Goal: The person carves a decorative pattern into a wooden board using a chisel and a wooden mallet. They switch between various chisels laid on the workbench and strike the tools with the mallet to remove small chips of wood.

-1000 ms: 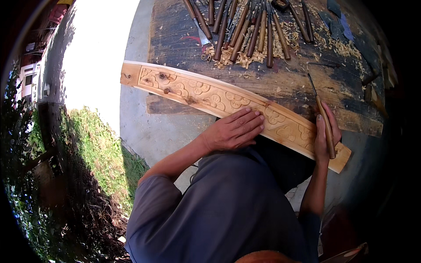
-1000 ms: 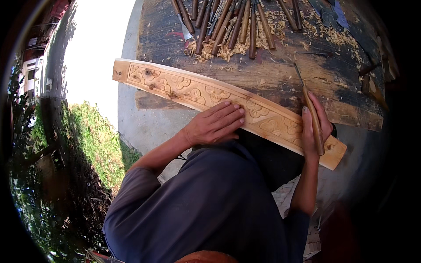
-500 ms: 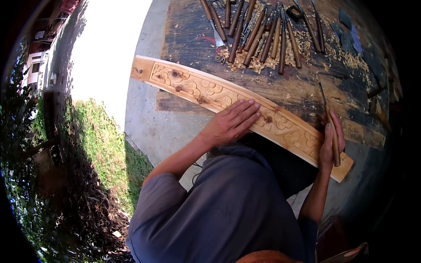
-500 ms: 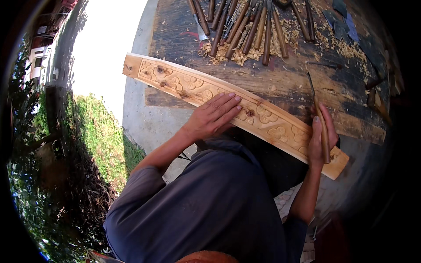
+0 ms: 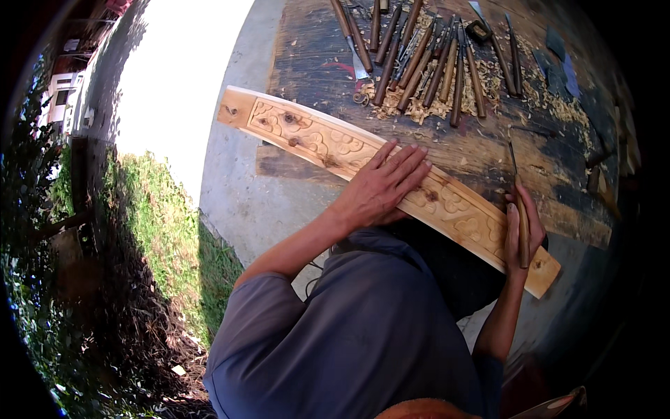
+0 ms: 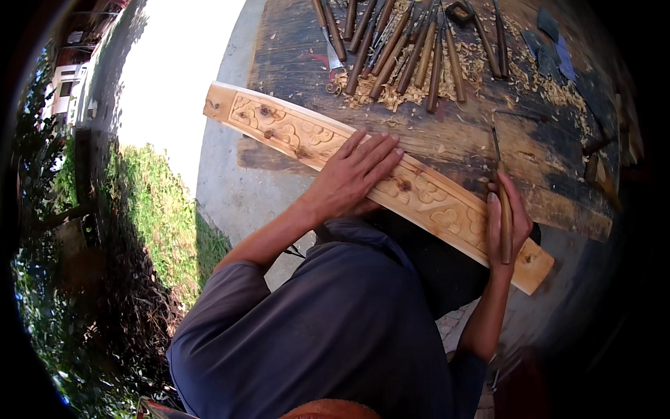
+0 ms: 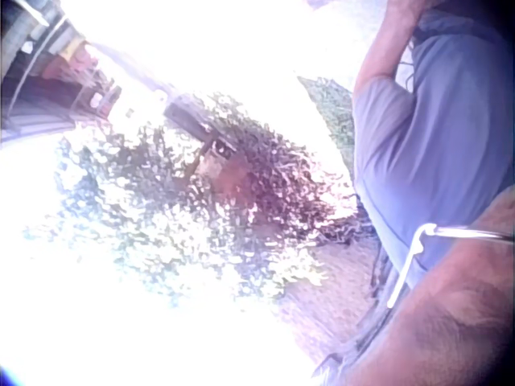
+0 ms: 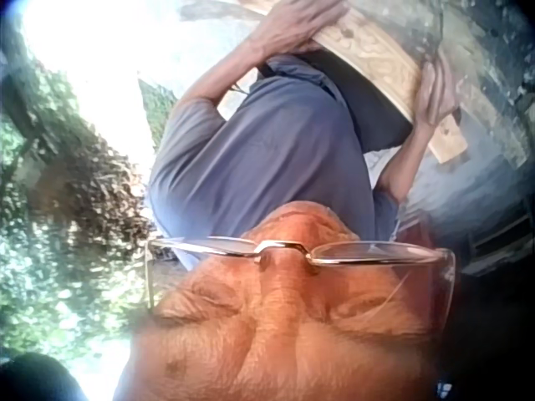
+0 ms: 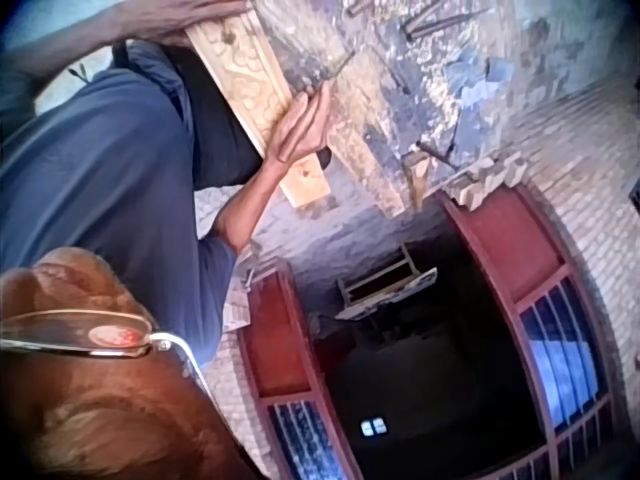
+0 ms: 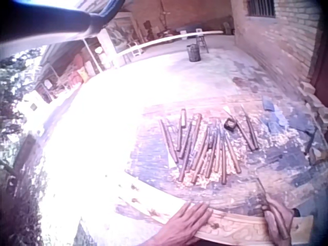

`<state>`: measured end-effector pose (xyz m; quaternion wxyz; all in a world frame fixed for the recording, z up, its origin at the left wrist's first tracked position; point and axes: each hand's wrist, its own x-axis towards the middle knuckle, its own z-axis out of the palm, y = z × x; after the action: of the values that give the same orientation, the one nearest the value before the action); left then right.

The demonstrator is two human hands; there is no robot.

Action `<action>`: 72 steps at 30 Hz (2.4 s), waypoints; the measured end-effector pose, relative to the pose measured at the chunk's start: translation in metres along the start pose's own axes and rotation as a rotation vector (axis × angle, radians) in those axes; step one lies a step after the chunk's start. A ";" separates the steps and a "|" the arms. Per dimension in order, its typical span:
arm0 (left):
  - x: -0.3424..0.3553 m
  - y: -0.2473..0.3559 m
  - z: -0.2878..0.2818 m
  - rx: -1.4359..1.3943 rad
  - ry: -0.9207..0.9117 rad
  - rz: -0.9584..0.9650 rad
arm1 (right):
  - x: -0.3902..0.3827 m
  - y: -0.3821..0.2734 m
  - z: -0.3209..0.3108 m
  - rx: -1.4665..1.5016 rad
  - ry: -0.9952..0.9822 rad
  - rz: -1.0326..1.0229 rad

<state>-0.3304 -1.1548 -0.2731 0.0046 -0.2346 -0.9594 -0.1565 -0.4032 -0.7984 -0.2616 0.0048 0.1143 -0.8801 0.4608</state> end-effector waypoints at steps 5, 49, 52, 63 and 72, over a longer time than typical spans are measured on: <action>0.003 -0.009 -0.006 0.021 -0.005 -0.031 | 0.001 0.001 -0.001 -0.023 -0.010 -0.009; 0.140 0.081 0.057 -0.501 0.545 0.110 | 0.074 -0.051 -0.051 0.165 -0.120 -0.218; 0.107 0.053 0.040 -0.439 0.678 0.032 | 0.094 -0.067 -0.027 0.287 -0.334 -0.206; 0.077 0.020 0.036 -0.316 0.727 -0.130 | 0.140 -0.083 0.037 0.257 -0.725 -0.540; 0.071 0.021 0.041 -0.313 0.769 -0.199 | 0.138 -0.086 0.046 0.183 -0.717 -0.452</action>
<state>-0.3814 -1.0934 -0.3000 0.3113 -0.0630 -0.8705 -0.3760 -0.5155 -0.9107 -0.2025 -0.2106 0.4568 -0.7346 0.4554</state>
